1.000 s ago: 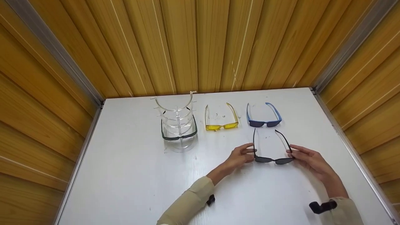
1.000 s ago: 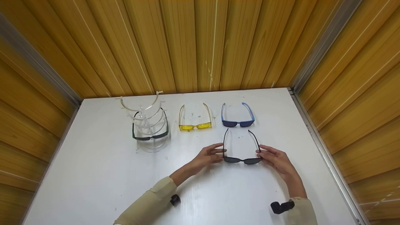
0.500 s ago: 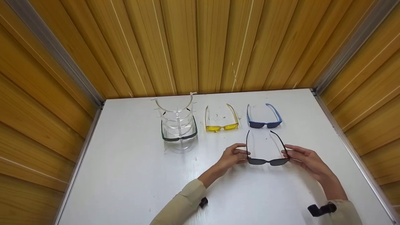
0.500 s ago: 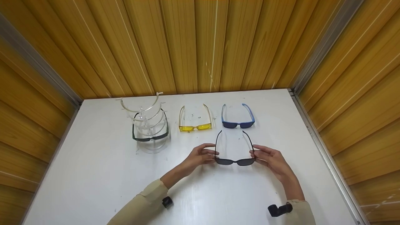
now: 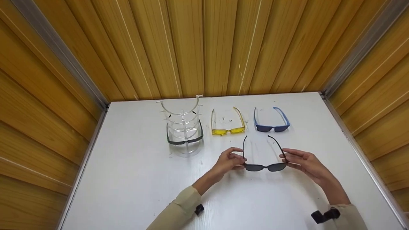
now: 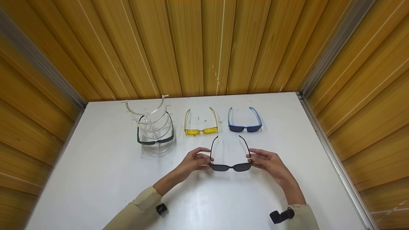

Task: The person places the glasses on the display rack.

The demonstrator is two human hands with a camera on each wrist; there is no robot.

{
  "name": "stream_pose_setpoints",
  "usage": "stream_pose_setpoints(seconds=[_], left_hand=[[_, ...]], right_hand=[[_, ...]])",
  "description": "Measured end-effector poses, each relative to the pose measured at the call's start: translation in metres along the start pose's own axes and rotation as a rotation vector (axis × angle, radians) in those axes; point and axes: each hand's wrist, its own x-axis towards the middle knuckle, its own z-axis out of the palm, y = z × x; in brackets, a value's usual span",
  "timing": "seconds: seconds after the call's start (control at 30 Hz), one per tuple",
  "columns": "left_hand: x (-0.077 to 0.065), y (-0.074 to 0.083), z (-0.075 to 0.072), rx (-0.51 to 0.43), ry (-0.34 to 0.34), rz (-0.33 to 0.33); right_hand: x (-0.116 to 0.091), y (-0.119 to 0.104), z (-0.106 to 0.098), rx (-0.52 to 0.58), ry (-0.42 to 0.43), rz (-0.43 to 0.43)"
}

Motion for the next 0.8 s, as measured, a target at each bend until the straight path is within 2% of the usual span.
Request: stream_pose_setpoints(seconds=[0.27,0.8], left_hand=[[-0.015,0.000,-0.018,-0.004,0.032,-0.028],[-0.053,-0.005,-0.064,0.018,0.076,0.017]], right_hand=[[0.008,0.004,0.017,0.028,-0.052,0.017],[0.037,0.014,0.057,0.034,-0.162,0.045]])
